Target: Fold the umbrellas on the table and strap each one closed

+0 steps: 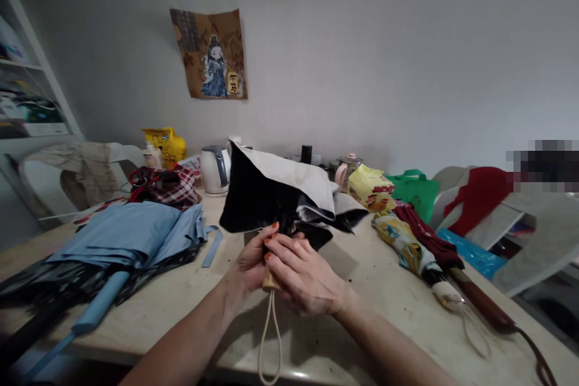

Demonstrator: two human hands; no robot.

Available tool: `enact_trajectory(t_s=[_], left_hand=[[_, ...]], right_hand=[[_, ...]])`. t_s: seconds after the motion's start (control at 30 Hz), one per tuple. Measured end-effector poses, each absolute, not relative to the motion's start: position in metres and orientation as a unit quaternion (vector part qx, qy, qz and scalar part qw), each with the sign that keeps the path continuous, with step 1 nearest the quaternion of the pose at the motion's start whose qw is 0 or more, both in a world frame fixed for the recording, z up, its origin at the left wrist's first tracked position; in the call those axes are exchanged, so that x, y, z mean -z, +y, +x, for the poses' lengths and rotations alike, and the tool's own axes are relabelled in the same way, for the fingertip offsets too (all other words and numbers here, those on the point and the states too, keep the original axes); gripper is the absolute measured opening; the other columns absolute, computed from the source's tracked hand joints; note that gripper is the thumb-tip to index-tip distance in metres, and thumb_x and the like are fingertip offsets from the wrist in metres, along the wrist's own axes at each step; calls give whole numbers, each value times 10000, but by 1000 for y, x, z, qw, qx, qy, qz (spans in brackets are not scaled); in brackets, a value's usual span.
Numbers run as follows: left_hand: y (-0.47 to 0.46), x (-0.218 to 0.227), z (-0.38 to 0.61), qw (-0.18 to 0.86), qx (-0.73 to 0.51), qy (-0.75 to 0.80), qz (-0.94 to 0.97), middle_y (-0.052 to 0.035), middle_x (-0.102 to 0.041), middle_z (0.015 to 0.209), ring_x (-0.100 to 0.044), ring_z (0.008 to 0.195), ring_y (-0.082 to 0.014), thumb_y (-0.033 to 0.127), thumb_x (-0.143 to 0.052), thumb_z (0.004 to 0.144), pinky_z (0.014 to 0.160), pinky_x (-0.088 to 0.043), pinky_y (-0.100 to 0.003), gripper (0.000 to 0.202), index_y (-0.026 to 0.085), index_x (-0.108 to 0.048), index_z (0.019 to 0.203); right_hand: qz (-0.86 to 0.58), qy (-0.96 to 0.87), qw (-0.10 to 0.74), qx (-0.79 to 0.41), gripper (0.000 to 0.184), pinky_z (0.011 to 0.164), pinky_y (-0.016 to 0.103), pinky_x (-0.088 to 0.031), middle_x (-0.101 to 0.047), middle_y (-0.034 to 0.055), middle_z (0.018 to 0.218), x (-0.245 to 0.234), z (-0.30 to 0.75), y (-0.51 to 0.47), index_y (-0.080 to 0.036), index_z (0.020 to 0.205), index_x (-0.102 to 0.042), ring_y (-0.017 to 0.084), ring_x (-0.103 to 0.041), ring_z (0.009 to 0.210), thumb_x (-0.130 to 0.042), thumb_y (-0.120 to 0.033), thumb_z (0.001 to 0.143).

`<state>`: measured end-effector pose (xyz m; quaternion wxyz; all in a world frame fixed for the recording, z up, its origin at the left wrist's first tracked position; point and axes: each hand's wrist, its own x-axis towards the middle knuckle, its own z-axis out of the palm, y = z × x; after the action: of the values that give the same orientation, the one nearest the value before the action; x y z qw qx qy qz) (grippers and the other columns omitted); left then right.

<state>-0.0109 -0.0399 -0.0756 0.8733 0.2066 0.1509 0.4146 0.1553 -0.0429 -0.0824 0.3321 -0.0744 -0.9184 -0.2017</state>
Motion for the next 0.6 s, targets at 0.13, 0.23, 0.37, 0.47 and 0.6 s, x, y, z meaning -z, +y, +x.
enact_trajectory(t_s=[0.13,0.23,0.37,0.47,0.6], left_hand=[[-28,73,-17,834,-488,212,146,-10,-571,549,-537,464,-68,190,-584,853,495,-438,-165,240,102,-563,630],[-27,71,-16,793,-528,261,157,-23,-598,567,-557,482,-96,129,-618,789,502,-447,-202,147,90,-594,650],[-30,71,-11,719,-608,281,183,-36,-649,619,-561,507,-102,59,-658,696,527,-460,-219,52,93,-619,698],[-31,73,-7,719,-597,288,211,-51,-661,647,-521,478,-83,69,-668,672,479,-428,-209,71,100,-612,703],[-33,79,0,724,-579,297,228,-39,-629,604,-496,458,-72,66,-668,654,452,-412,-198,80,104,-598,652]], right_hand=[[-46,-928,354,104,475,982,469,-432,-602,166,1292,85,144,-44,-141,1309,-455,282,-441,1306,-489,-120,836],[-55,-909,413,22,475,987,473,-441,-585,143,1300,76,146,-46,-196,1275,-488,272,-497,1243,-519,-90,813],[-101,-892,432,-86,555,999,467,-463,-508,152,1382,53,157,-56,-223,1375,-441,282,-493,1262,-553,-138,838],[-151,-825,533,-110,569,892,404,-516,-484,143,1372,38,160,-60,-251,1398,-434,256,-540,1150,-591,-184,855],[-187,-709,674,-89,609,748,326,-532,-434,98,1364,22,155,-53,-332,1394,-413,173,-562,944,-641,-190,848]])
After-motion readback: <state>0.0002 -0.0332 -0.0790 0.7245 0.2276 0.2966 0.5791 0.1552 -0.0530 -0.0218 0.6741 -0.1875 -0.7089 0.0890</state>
